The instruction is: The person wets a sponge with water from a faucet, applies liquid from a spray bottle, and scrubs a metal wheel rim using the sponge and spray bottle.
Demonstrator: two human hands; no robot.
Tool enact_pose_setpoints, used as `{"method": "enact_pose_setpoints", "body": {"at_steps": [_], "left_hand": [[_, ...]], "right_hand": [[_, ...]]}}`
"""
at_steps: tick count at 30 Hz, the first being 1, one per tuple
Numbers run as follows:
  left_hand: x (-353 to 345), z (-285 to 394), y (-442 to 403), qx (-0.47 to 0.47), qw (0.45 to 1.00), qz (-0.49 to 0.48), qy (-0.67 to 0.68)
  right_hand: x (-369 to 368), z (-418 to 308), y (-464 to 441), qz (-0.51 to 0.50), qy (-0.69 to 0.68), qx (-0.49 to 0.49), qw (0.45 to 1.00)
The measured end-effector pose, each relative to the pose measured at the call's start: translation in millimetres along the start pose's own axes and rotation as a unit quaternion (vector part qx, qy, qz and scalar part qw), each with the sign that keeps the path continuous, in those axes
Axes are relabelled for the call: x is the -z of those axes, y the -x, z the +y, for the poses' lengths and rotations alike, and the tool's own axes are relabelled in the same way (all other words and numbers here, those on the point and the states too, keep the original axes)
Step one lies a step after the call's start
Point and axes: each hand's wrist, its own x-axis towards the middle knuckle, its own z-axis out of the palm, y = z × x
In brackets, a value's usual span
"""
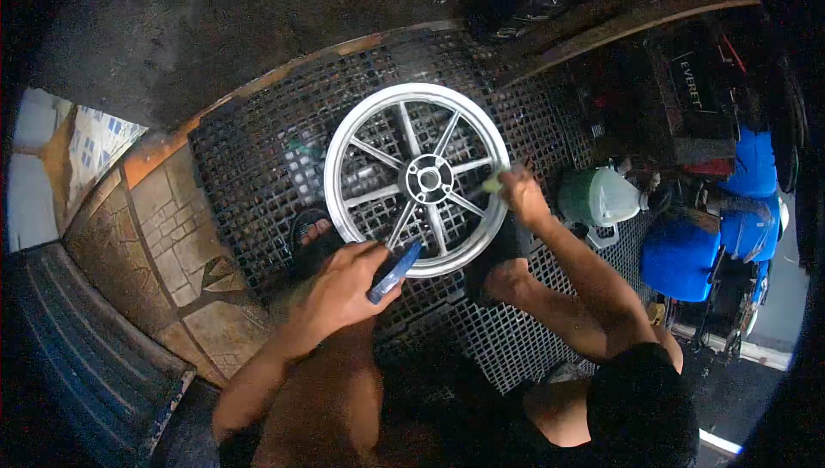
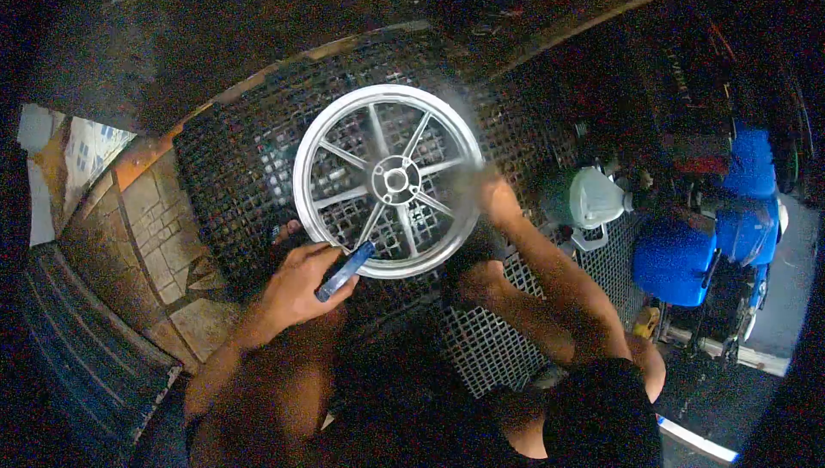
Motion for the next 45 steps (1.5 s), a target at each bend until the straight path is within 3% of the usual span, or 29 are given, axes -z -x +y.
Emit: {"method": "enact_pose_setpoints", "body": {"at_steps": [1, 3, 6, 8, 10, 13, 14, 16, 19, 22, 25, 26, 28, 32, 33, 34, 36, 38, 39, 40, 42, 45], "left_hand": [[1.3, 1.3, 1.0, 0.023, 1.000, -0.014, 0.000], [6.7, 9.6, 3.5, 0.014, 1.000, 0.014, -0.005], [9.1, 3.0, 1.4, -0.018, 0.999, 0.027, 0.001], [10.8, -0.1, 1.1, -0.014, 1.000, 0.026, 0.006], [13.7, 2.3, 1.3, 0.016, 1.000, 0.023, 0.009], [12.8, -5.5, -0.3, -0.002, 0.998, 0.064, 0.002], [13.5, -6.5, -0.7, 0.008, 0.998, 0.070, 0.005], [14.7, -7.3, -1.9, 0.025, 0.997, 0.076, 0.008], [10.3, -12.5, -3.2, 0.054, 0.995, 0.082, -0.015], [18.0, -8.4, -9.2, 0.021, 0.994, 0.110, 0.000], [19.1, -8.3, -5.4, 0.070, 0.990, 0.126, 0.005], [21.3, -10.2, -5.4, 0.057, 0.988, 0.143, 0.001], [21.1, -14.6, -6.8, 0.030, 0.984, 0.178, -0.001], [14.7, -21.7, -6.3, 0.075, 0.982, 0.173, -0.006], [13.8, -20.9, -6.1, 0.097, 0.980, 0.171, 0.005], [13.3, -20.6, -5.5, 0.120, 0.978, 0.170, 0.016], [10.7, -22.6, -7.3, 0.079, 0.974, 0.214, -0.004], [8.3, -25.0, -7.7, 0.058, 0.971, 0.233, -0.016], [7.5, -25.7, -8.6, 0.056, 0.972, 0.228, -0.019], [6.8, -25.0, -10.5, 0.053, 0.973, 0.225, -0.021], [4.7, -21.8, -12.2, 0.066, 0.975, 0.209, -0.020], [3.2, -18.8, -19.9, 0.052, 0.985, 0.160, -0.030]], "right_hand": [[-32.3, 21.0, 13.4, 0.020, -0.021, 0.047, 0.998], [13.4, -21.2, 7.4, -0.039, -0.077, 0.075, 0.993], [12.1, -4.1, -33.0, 0.036, -0.001, -0.044, 0.998], [16.4, -6.5, -62.6, 0.164, 0.014, -0.003, 0.986], [43.6, -29.4, -75.2, 0.001, 0.026, -0.098, 0.995], [-14.8, 32.0, -48.1, 0.012, 0.065, 0.055, 0.996], [20.2, -7.4, -45.7, -0.116, 0.031, -0.075, 0.990], [38.2, -18.6, -53.5, -0.136, 0.042, -0.056, 0.988], [33.1, -20.0, -95.6, -0.006, -0.056, -0.081, 0.995], [19.7, -35.1, -150.8, 0.091, 0.046, -0.023, 0.995], [29.0, -47.6, -165.0, 0.034, 0.019, -0.001, 0.999], [12.6, -30.6, -156.9, 0.080, 0.038, 0.008, 0.996], [35.5, -43.2, -148.4, 0.043, -0.016, -0.039, 0.998], [21.3, -60.5, -182.6, 0.108, -0.074, -0.033, 0.991], [24.5, -79.9, -190.2, 0.161, -0.073, 0.060, 0.982], [2.6, -78.2, -209.7, 0.161, -0.052, 0.085, 0.982], [4.3, -95.5, -225.8, 0.075, 0.038, 0.114, 0.990], [6.3, -77.2, -226.5, 0.059, -0.020, 0.106, 0.992], [17.5, -77.8, -219.1, -0.005, -0.045, -0.017, 0.999], [31.9, -74.6, -199.8, 0.057, -0.044, 0.032, 0.997], [25.3, -48.9, -178.6, 0.121, -0.062, 0.038, 0.990], [15.0, -41.1, -155.5, 0.052, -0.083, 0.147, 0.984]]}}
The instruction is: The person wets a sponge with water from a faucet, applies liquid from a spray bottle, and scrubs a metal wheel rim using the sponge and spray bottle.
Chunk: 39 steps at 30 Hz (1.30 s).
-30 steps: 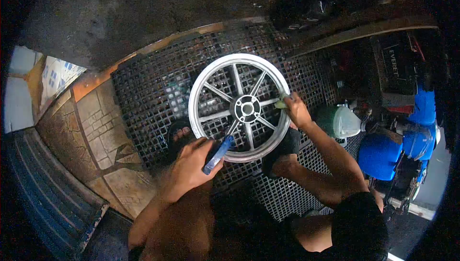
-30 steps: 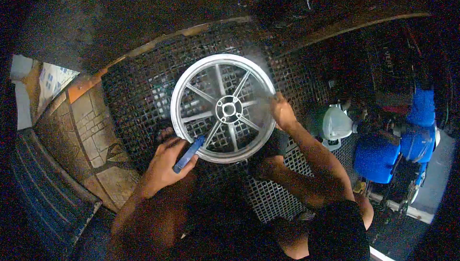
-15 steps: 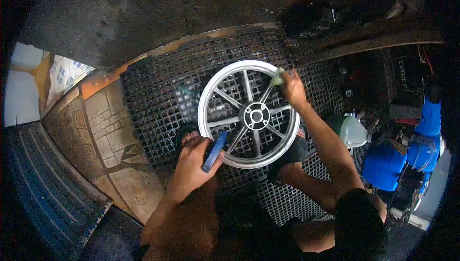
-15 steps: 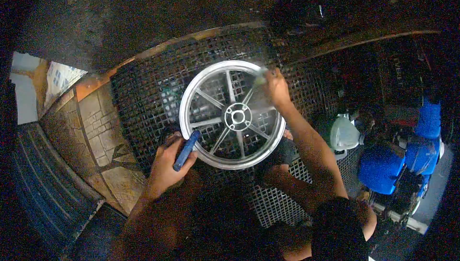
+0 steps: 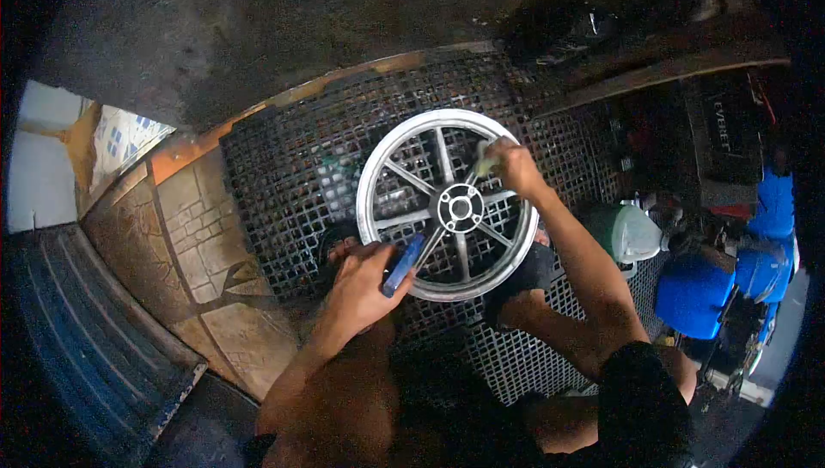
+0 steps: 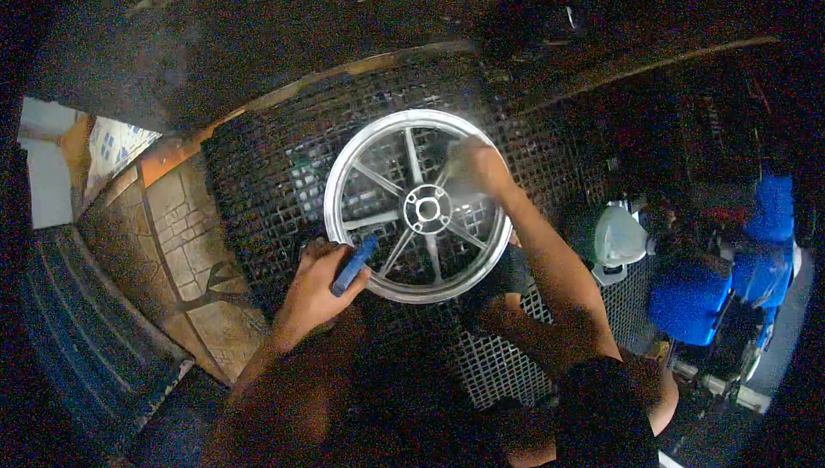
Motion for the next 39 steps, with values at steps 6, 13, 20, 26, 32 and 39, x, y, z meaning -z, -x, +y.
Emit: {"method": "enact_pose_setpoints", "body": {"at_steps": [6, 13, 20, 26, 32, 39], "left_hand": [[-4.4, 5.5, -5.2, 0.038, 0.996, -0.084, 0.015], [-5.6, 9.8, 0.2, 0.052, 0.996, -0.068, -0.004], [-6.4, 4.7, -1.6, 0.050, 0.997, -0.057, -0.004], [-6.1, -9.9, 3.6, 0.109, 0.992, -0.070, 0.011], [-11.9, -20.9, 9.0, 0.094, 0.995, -0.012, -0.026], [-8.7, -23.1, 7.0, 0.117, 0.991, -0.064, 0.020]], "right_hand": [[-2.8, -6.2, 7.2, -0.042, 0.076, -0.113, 0.990], [-1.9, -12.5, 8.8, -0.051, 0.080, -0.122, 0.988], [-12.8, -17.4, 17.5, -0.074, 0.103, 0.022, 0.992], [1.6, -21.4, -8.0, 0.031, -0.019, -0.113, 0.993], [-19.7, -90.6, -53.6, -0.160, -0.031, 0.035, 0.986], [-42.9, -98.0, -88.7, -0.296, 0.136, 0.015, 0.945]]}}
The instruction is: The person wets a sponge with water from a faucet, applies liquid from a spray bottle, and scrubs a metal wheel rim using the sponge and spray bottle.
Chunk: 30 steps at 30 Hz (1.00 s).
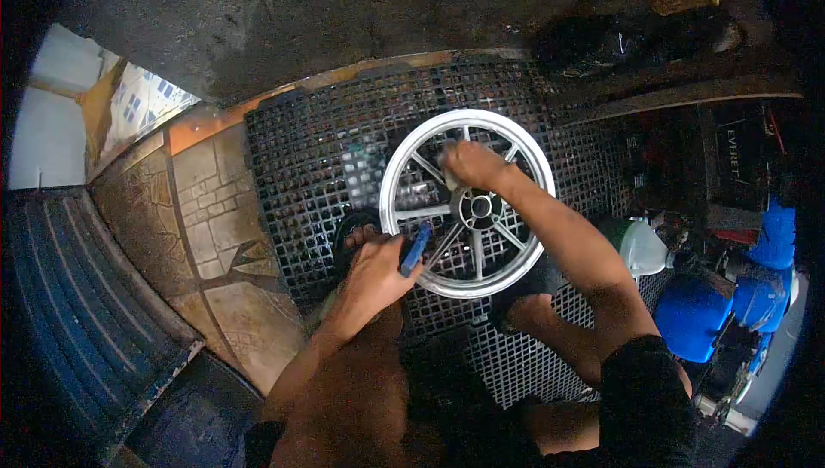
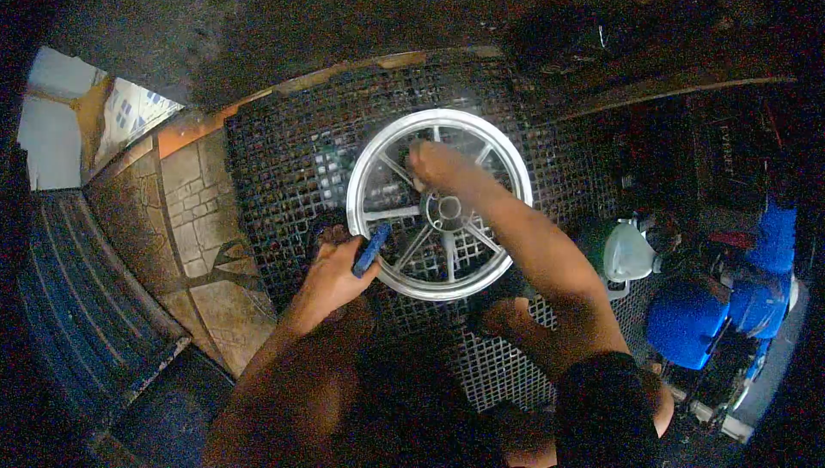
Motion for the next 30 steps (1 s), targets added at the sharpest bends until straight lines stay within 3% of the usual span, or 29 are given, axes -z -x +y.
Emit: {"method": "enact_pose_setpoints", "body": {"at_steps": [1, 3, 5, 8, 12, 14, 16, 17, 20, 21, 24, 25, 28, 29, 30], "left_hand": [[-1.8, -1.9, 0.2, 0.001, 1.000, 0.004, -0.013], [-7.7, -9.1, 1.7, 0.007, 0.999, 0.014, -0.040], [-10.2, -12.9, 1.2, 0.001, 0.999, 0.024, -0.033], [-15.0, -16.1, 0.3, 0.008, 0.999, 0.037, -0.038], [-12.6, -15.8, -1.5, -0.001, 0.999, 0.028, -0.025], [-13.0, -13.3, 0.5, 0.015, 0.997, 0.038, -0.058], [-13.0, -11.8, 1.3, 0.019, 0.996, 0.043, -0.071], [-13.5, -11.1, 1.5, 0.018, 0.997, 0.044, -0.065], [-9.7, -6.9, 1.7, 0.023, 0.998, 0.032, -0.047], [-8.5, -4.9, 1.1, 0.025, 0.999, 0.026, -0.041], [-9.5, -4.3, 0.5, -0.001, 0.998, 0.039, -0.055], [-10.1, -4.8, 0.2, -0.003, 0.998, 0.033, -0.053], [-11.5, -5.8, 0.3, 0.002, 0.998, 0.039, -0.052], [-11.8, -3.3, 2.8, 0.008, 0.997, 0.052, -0.058], [-10.8, -1.1, 3.9, 0.013, 0.996, 0.066, -0.063]], "right_hand": [[-17.8, 7.9, -7.9, 0.011, -0.089, -0.075, 0.993], [-26.0, 9.3, -5.6, 0.031, -0.126, -0.027, 0.991], [-33.2, 5.6, 7.4, 0.059, -0.080, 0.057, 0.993], [9.7, -5.3, 15.4, -0.039, -0.212, -0.027, 0.976], [-1.4, 9.3, 3.7, 0.060, -0.065, -0.022, 0.996], [-17.4, 5.0, 6.2, 0.105, -0.125, -0.006, 0.987], [-27.4, 4.7, 11.5, 0.069, -0.060, 0.041, 0.995], [-23.2, 7.8, 9.3, 0.048, -0.108, 0.035, 0.992], [13.8, -7.6, 19.1, 0.087, -0.033, 0.034, 0.995], [6.2, -3.5, 21.9, 0.121, -0.162, -0.023, 0.979], [2.8, -11.3, 19.5, 0.004, -0.210, -0.062, 0.976], [-3.1, -10.5, 22.5, 0.064, -0.165, -0.006, 0.984], [17.5, -3.1, 26.4, 0.048, -0.018, 0.023, 0.998], [29.7, -5.0, 25.1, 0.023, -0.028, -0.050, 0.998], [30.0, 4.8, 25.8, 0.067, 0.014, -0.067, 0.995]]}}
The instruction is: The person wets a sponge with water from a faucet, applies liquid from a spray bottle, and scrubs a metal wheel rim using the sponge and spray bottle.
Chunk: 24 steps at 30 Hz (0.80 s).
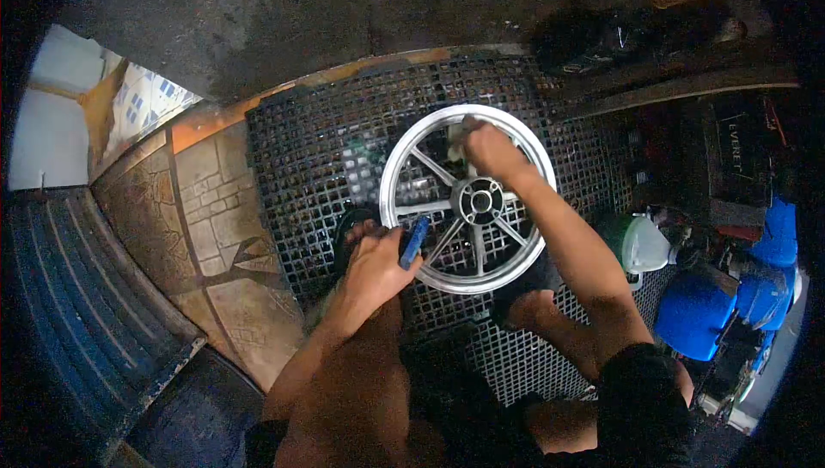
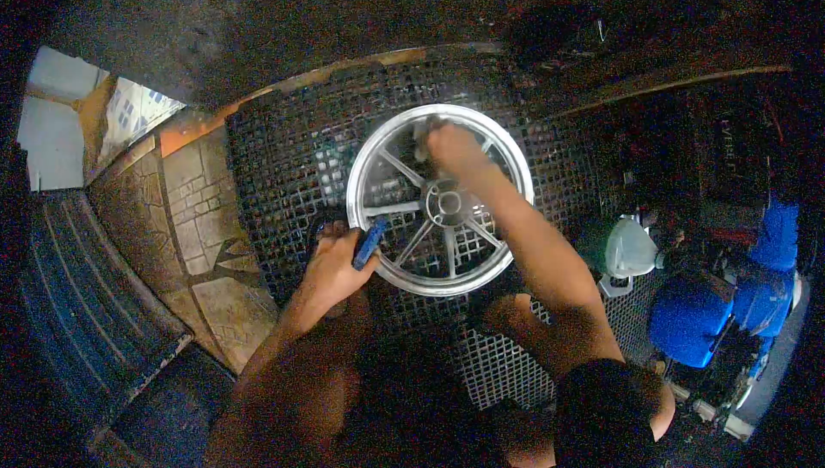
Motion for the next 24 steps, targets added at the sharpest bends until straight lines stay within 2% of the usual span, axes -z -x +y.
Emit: {"method": "enact_pose_setpoints", "body": {"at_steps": [2, 4, 5, 6, 9, 11, 12, 14, 18, 21, 24], "left_hand": [[5.1, 3.6, -0.5, 0.019, 0.999, -0.041, 0.003], [5.6, 2.9, -2.1, 0.016, 0.999, -0.051, 0.005], [2.0, -1.1, -2.8, 0.005, 0.999, -0.041, 0.007], [0.8, -2.6, -3.4, -0.005, 1.000, -0.030, 0.009], [4.9, 0.5, -2.5, 0.006, 1.000, -0.028, 0.007], [5.9, 1.4, -1.1, 0.006, 1.000, -0.014, 0.018], [6.4, 1.9, -0.4, 0.005, 1.000, -0.008, 0.023], [1.7, -2.6, 1.4, -0.008, 1.000, 0.022, -0.009], [-2.5, -10.3, -1.9, -0.018, 0.998, 0.024, -0.060], [-8.2, -10.2, 0.0, -0.056, 0.993, 0.101, -0.025], [-6.3, -7.1, -0.9, -0.032, 0.997, 0.057, -0.029]], "right_hand": [[-10.1, 27.5, 9.2, 0.233, -0.088, 0.063, 0.966], [36.9, 10.5, 43.7, 0.270, -0.283, -0.005, 0.920], [36.7, 18.9, 54.1, 0.294, -0.206, 0.009, 0.933], [47.7, 11.9, 69.9, 0.303, -0.270, -0.062, 0.912], [33.1, 24.4, 107.0, 0.383, -0.242, -0.107, 0.885], [14.8, 31.1, 133.5, 0.385, -0.260, -0.187, 0.866], [9.1, 29.4, 144.7, 0.399, -0.240, -0.196, 0.863], [-14.5, 29.7, 167.2, 0.380, -0.306, -0.247, 0.837], [-63.7, 32.7, 197.7, 0.387, -0.293, -0.278, 0.829], [-72.5, 24.9, 209.8, 0.388, -0.302, -0.292, 0.820], [-62.0, 15.0, 214.4, 0.360, -0.319, -0.300, 0.824]]}}
